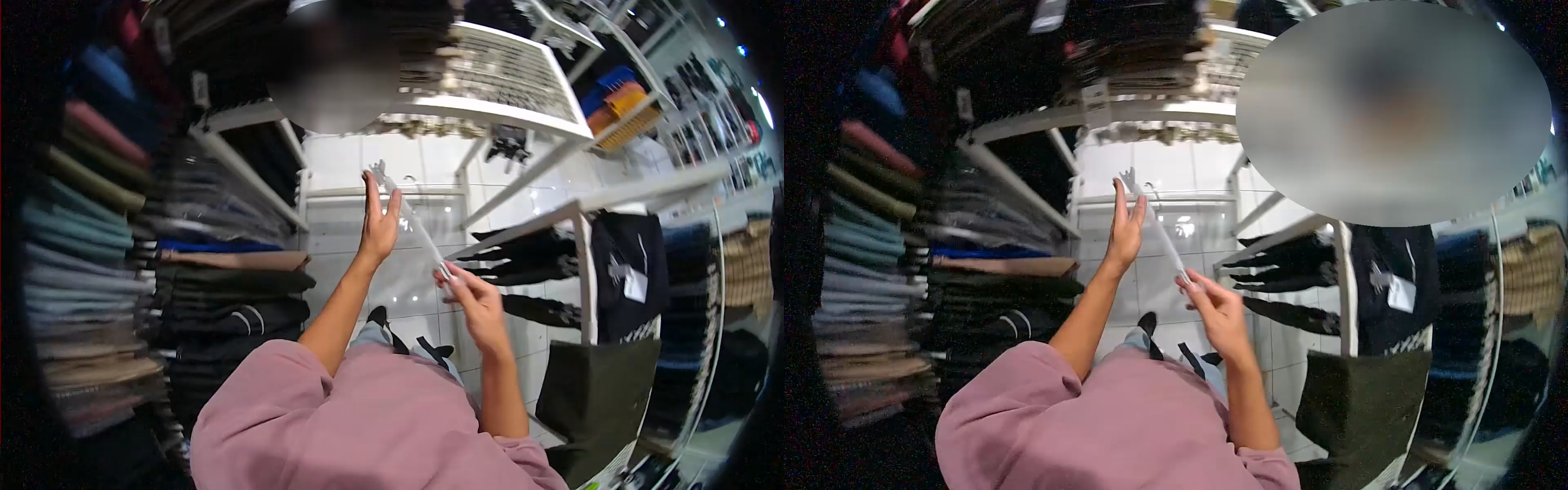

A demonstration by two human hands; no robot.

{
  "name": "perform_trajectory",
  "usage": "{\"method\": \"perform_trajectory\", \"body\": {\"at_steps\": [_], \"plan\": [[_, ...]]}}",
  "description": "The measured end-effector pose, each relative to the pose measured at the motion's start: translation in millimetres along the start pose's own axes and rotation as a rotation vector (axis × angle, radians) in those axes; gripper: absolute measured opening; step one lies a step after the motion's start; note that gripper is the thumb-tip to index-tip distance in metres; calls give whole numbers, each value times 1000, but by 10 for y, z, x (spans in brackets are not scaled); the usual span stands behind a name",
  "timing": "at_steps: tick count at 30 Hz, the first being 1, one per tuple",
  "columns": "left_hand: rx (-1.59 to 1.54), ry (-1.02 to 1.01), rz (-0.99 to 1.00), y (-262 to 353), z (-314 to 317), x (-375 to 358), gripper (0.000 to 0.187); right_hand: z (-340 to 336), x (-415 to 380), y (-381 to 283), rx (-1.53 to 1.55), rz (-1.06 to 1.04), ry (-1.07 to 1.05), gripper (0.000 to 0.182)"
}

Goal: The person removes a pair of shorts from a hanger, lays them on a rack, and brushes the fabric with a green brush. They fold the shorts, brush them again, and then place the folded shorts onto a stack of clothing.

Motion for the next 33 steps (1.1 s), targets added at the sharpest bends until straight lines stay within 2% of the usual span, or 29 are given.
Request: {"method": "perform_trajectory", "body": {"at_steps": [3,4,6,8,9,10,13,16,18,22,23,26,27,32,33], "plan": [[22,28,-14,-313,-641,48,64,898,493,436,-6,113,-132,46],[29,-2,-10,-358,-772,61,61,1196,659,555,-24,116,-167,46],[44,87,-37,-290,-1072,140,55,1710,981,713,25,84,-192,47],[-32,97,-223,-270,-1266,236,51,2084,1364,821,-24,43,-197,48],[-62,120,-125,-349,-1351,332,49,2262,1536,854,-60,-2,-179,48],[-77,74,-108,-314,-1386,437,48,2424,1669,799,54,-34,-150,50],[-14,92,-25,-266,-1487,833,48,2801,2074,592,99,-131,-67,53],[71,73,33,-264,-1516,1289,47,3033,2388,343,139,-174,-59,54],[78,36,173,-176,-1479,1541,46,3149,2578,233,207,-262,-80,55],[100,-77,64,-298,-1379,1943,50,3262,2951,185,277,-265,0,40],[49,-46,113,-271,-1349,2010,52,3254,3015,144,212,-321,44,31],[104,-67,141,-294,-1311,2160,52,3284,3280,236,225,-279,109,28],[43,-168,-13,-346,-1264,2160,55,3280,3302,225,174,-269,111,26],[27,-167,39,-352,-1274,2024,55,3213,3258,290,88,-211,119,34],[75,-127,40,-387,-1296,1982,55,3220,3195,297,15,-169,52,42]]}}
Point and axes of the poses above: each hand's wrist, its own x-axis towards the middle knuckle, its own z-axis out of the palm, y = z × x, the point moved 8 cm from there along x, towards the middle knuckle, and after that the axes turned 12 degrees about y, right-handed, at the moved point
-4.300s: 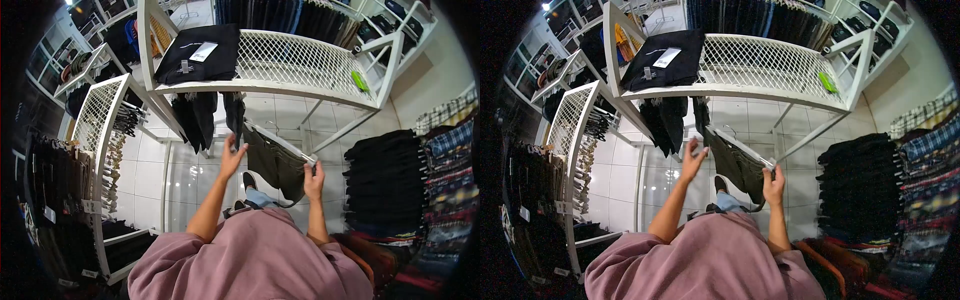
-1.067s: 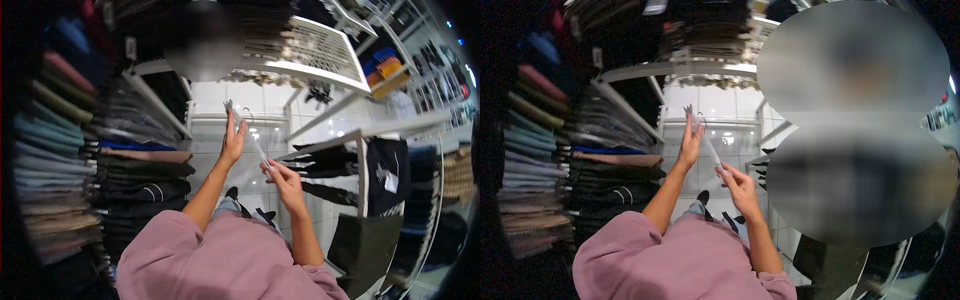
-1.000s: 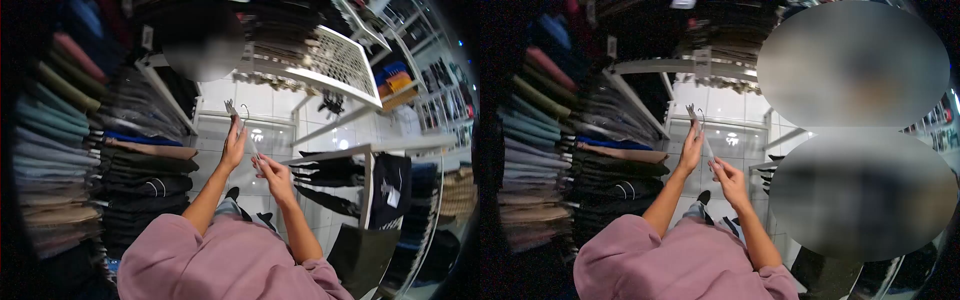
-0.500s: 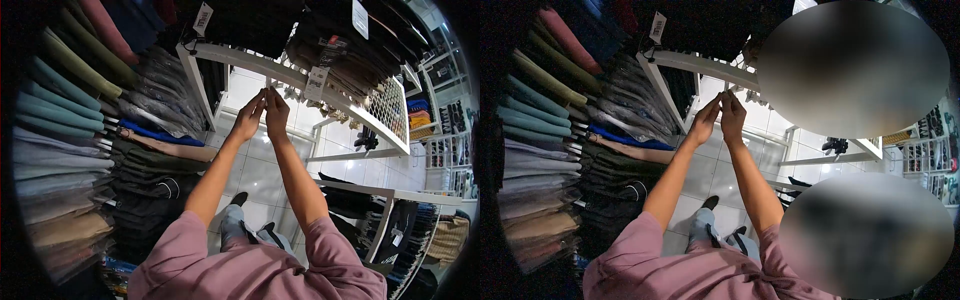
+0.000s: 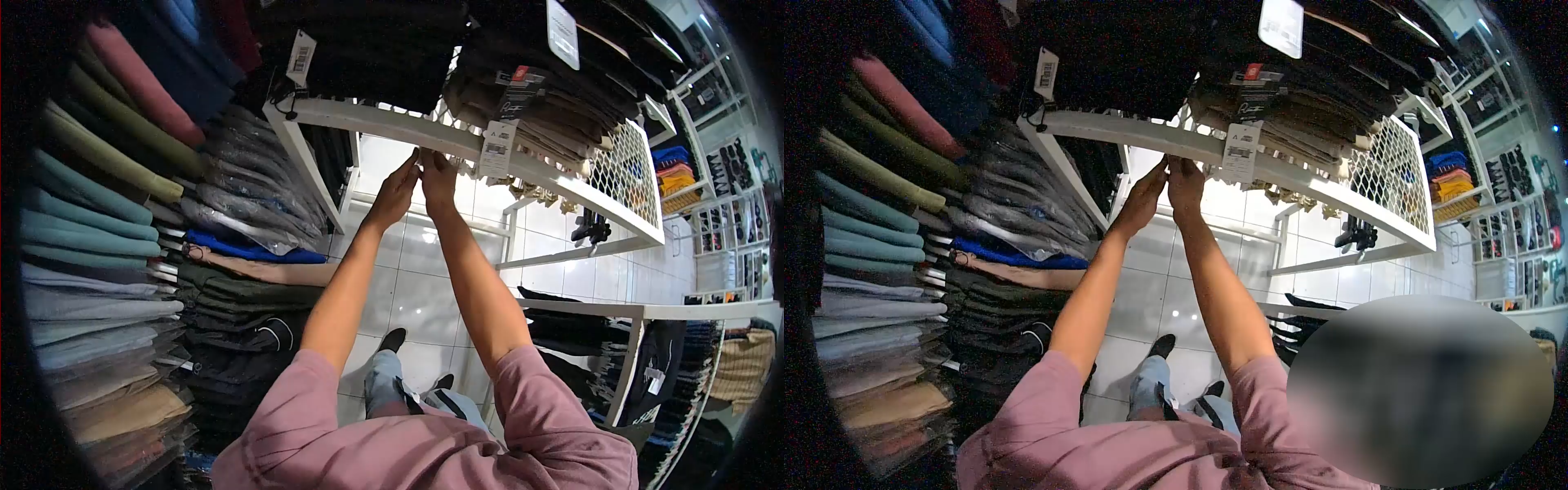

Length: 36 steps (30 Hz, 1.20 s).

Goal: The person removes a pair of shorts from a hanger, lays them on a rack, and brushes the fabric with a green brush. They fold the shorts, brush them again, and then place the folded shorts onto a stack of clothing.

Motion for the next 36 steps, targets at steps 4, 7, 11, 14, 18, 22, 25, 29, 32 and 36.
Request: {"method": "perform_trajectory", "body": {"at_steps": [4,7,11,14,18,22,25,29,32,36], "plan": [[95,54,-26,-127,-45,-331,52,-184,-343,199,19,-30,-49,54],[126,44,-214,-135,-12,-915,50,-730,-927,286,-174,36,-59,50],[-115,-141,-385,-403,485,-1921,52,-1806,-2038,431,-27,94,0,31],[-126,-345,-533,-306,1051,-2677,54,-2760,-2672,461,-164,189,101,29],[5,-820,-426,21,1840,-3323,49,-4045,-3176,235,-229,70,451,26],[118,-1167,-238,521,2438,-3698,47,-4937,-3910,-352,-309,-65,918,23],[109,-1304,-95,813,2902,-3909,45,-5278,-4584,-850,-494,-215,1149,18],[45,-1468,-75,1220,3417,-4558,42,-5645,-5612,-1147,-665,-268,1347,18],[-35,-1567,-83,1402,3644,-5301,43,-5955,-6462,-1097,-698,-232,1580,17],[-7,-1700,-78,1617,3741,-6189,53,-6385,-7452,-1149,-1029,-364,1855,18]]}}
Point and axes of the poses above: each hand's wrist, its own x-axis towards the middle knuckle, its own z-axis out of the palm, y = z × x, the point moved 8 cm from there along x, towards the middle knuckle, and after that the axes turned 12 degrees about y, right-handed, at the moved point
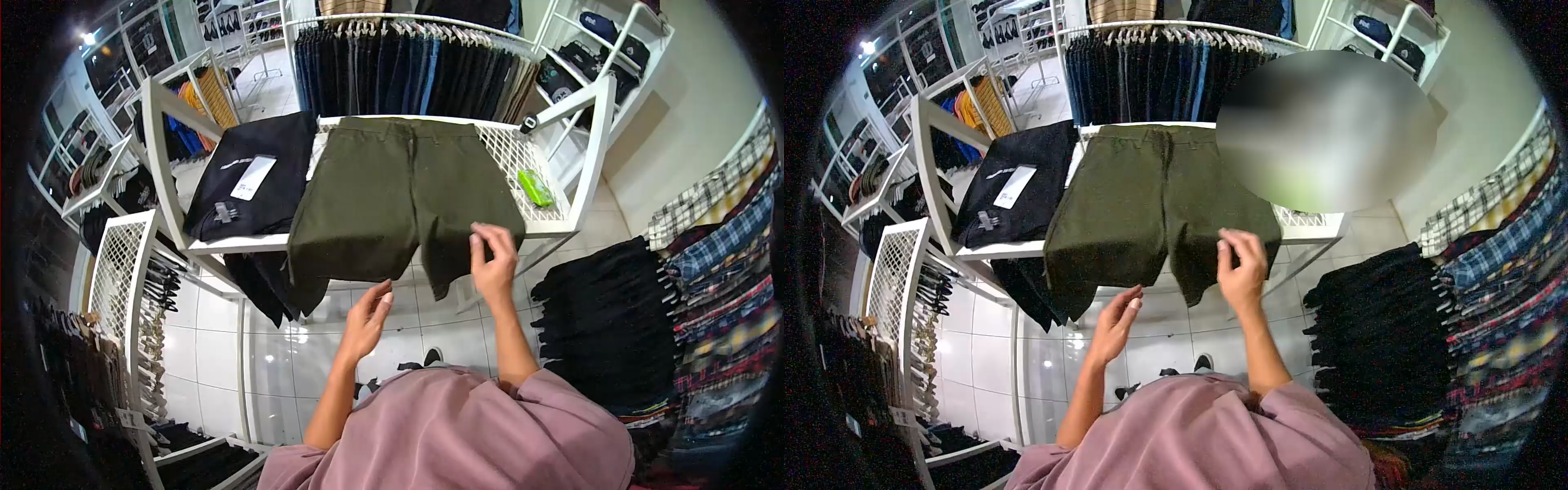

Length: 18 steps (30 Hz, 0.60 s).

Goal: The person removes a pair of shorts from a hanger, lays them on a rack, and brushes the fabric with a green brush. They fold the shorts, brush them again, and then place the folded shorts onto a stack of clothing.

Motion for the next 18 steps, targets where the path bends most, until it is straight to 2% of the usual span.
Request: {"method": "perform_trajectory", "body": {"at_steps": [2,3,5,7,8,10,11,12,14,15,17,18], "plan": [[40,9,10,71,353,89,55,-209,307,366,-189,-62,79,20],[77,83,22,74,466,134,58,-265,434,603,-271,-38,88,24],[126,160,24,37,658,190,61,-274,655,1077,-456,-86,73,44],[209,236,-4,-59,782,254,68,-215,845,1385,-588,-40,6,53],[242,274,39,-109,825,312,64,-177,932,1513,-584,-38,5,53],[216,269,53,125,967,311,59,-10,970,1873,-656,75,-211,58],[187,263,70,221,1032,305,55,-16,985,1933,-655,74,-219,58],[163,301,85,79,1045,337,44,-10,1001,1902,-557,67,-228,58],[142,294,65,127,1084,299,41,-23,973,1685,-378,49,-181,55],[122,280,56,170,1106,272,38,-32,952,1371,-273,93,-218,52],[84,256,-53,246,1114,191,34,109,796,997,-112,-111,-319,49],[70,223,-53,275,1107,174,34,112,822,1034,-116,-102,-323,49]]}}
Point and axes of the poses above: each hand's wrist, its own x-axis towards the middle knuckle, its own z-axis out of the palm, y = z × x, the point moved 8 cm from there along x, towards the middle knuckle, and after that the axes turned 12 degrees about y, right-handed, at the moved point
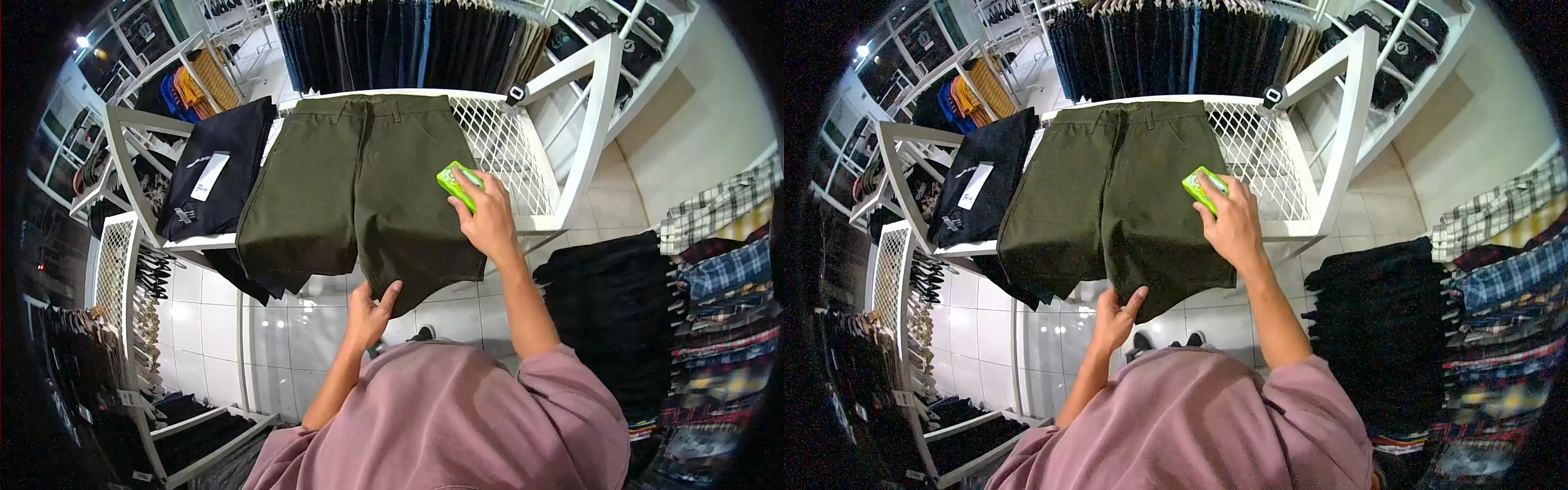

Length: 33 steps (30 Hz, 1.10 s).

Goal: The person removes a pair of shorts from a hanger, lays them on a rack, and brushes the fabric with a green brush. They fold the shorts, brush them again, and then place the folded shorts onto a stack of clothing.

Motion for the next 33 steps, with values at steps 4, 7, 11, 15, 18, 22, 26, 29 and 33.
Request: {"method": "perform_trajectory", "body": {"at_steps": [4,7,11,15,18,22,26,29,33], "plan": [[-66,-78,6,60,-115,-8,35,-178,81,657,-407,284,46,52],[-31,-189,-36,193,-152,-21,33,-425,-27,438,-390,277,168,54],[-136,-317,-75,208,-89,-5,34,-294,-569,-743,72,171,-43,55],[-236,-393,-75,249,-123,-3,33,-208,-1200,-704,-169,172,30,58],[-141,-469,-120,161,-163,20,34,-732,-1356,-366,-452,421,371,58],[-145,-480,-125,134,-184,51,35,-546,-1310,-887,-184,269,303,59],[73,-438,38,239,-235,125,44,-152,-1368,-813,-229,174,163,60],[432,-337,349,544,-401,171,45,-630,-1330,-285,-422,456,531,59],[705,-55,644,885,-502,308,45,-435,-930,-745,-126,292,378,60]]}}
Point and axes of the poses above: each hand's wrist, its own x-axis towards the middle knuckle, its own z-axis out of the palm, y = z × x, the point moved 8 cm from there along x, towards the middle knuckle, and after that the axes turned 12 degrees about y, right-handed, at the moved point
